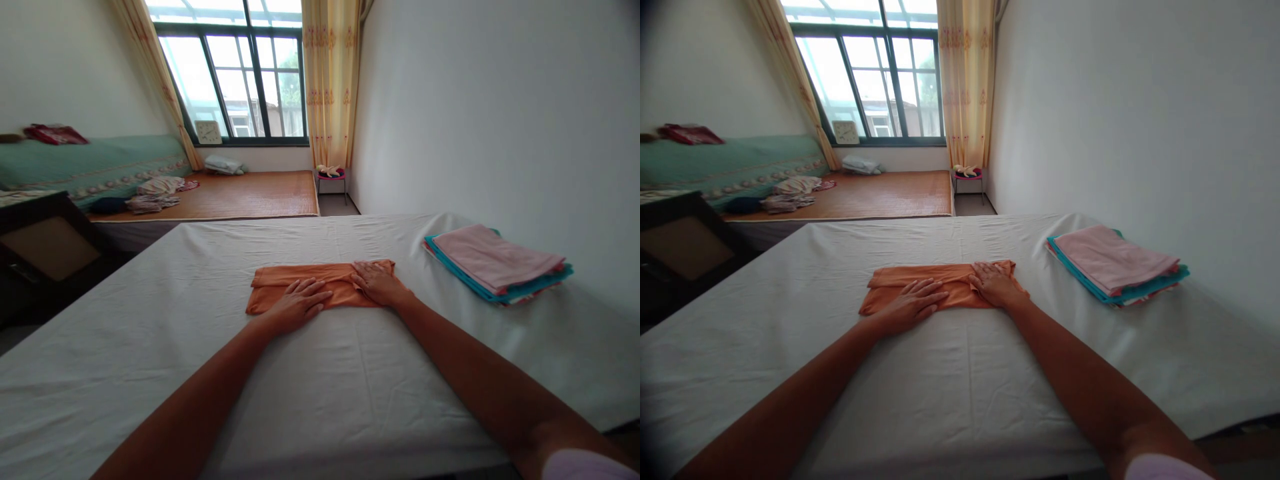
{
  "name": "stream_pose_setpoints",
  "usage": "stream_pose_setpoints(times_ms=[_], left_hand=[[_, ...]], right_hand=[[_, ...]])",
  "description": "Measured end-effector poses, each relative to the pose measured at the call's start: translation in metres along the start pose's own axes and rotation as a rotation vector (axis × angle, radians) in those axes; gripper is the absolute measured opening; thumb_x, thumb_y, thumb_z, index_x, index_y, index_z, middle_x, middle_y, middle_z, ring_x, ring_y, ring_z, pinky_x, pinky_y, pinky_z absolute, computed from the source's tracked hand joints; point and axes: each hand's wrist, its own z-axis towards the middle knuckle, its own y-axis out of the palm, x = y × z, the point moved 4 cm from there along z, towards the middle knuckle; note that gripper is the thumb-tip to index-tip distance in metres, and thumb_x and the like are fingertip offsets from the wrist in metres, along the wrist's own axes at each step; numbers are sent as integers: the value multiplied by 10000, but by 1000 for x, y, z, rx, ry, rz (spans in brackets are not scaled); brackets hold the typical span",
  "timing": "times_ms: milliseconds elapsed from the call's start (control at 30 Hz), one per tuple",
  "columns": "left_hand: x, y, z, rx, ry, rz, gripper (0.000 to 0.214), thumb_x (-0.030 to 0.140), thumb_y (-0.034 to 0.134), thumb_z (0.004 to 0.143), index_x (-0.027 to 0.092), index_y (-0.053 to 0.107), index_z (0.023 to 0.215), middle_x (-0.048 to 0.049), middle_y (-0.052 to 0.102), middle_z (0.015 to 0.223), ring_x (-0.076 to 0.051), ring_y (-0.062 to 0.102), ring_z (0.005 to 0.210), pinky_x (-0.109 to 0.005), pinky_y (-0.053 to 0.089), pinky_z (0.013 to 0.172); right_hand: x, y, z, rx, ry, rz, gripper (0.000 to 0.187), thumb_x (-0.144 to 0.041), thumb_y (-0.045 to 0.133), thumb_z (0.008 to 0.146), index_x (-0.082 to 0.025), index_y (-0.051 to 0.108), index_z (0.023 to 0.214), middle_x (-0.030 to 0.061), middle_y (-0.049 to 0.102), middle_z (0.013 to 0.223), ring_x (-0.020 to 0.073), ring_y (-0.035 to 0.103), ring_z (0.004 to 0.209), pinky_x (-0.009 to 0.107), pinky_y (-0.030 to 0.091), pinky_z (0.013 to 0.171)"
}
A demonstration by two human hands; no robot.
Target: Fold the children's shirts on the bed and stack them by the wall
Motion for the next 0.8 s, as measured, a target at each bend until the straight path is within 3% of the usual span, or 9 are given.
stream_pose_setpoints(times_ms=[133, 233, 567, 733, 800], left_hand=[[-10, -1, -3, 24, -76, -15, 558, 513, 258, 979, 325, 231, 1504, -12, 207, 1580, -204, 194, 1443, -397, 161, 1163], [-26, -2, -7, 32, -180, 30, 564, 510, 220, 981, 286, 278, 1495, -30, 234, 1571, -200, 198, 1443, -400, 161, 1163], [-79, -7, -25, 107, -552, 206, 553, 463, 211, 972, 241, 379, 1450, -39, 319, 1540, -230, 247, 1425, -461, 206, 1142], [-103, -14, -39, 171, -805, 219, 618, 445, 197, 964, 84, 379, 1431, -155, 380, 1494, -286, 346, 1370, -460, 284, 1106], [-110, -17, -44, 188, -859, 224, 603, 435, 209, 960, 72, 431, 1387, -172, 441, 1448, -289, 395, 1336, -454, 309, 1091]], right_hand=[[23, 1, -2, 0, 94, -29, 589, -468, 195, 980, -162, 404, 1438, 114, 413, 1478, 246, 340, 1378, 454, 206, 1130], [33, 2, -2, -2, 137, -22, 587, -480, 200, 977, -176, 411, 1432, 91, 411, 1482, 233, 336, 1380, 439, 196, 1139], [40, -1, -5, -19, 228, -17, 617, -525, 171, 973, -189, 404, 1434, 66, 380, 1504, 235, 304, 1395, 453, 182, 1146], [42, -2, -5, -8, 230, 1, 591, -518, 191, 975, -209, 420, 1423, 62, 396, 1497, 232, 316, 1386, 434, 194, 1142], [41, -3, -5, 9, 232, 6, 576, -512, 205, 976, -214, 433, 1414, 66, 404, 1491, 232, 328, 1379, 432, 197, 1139]])
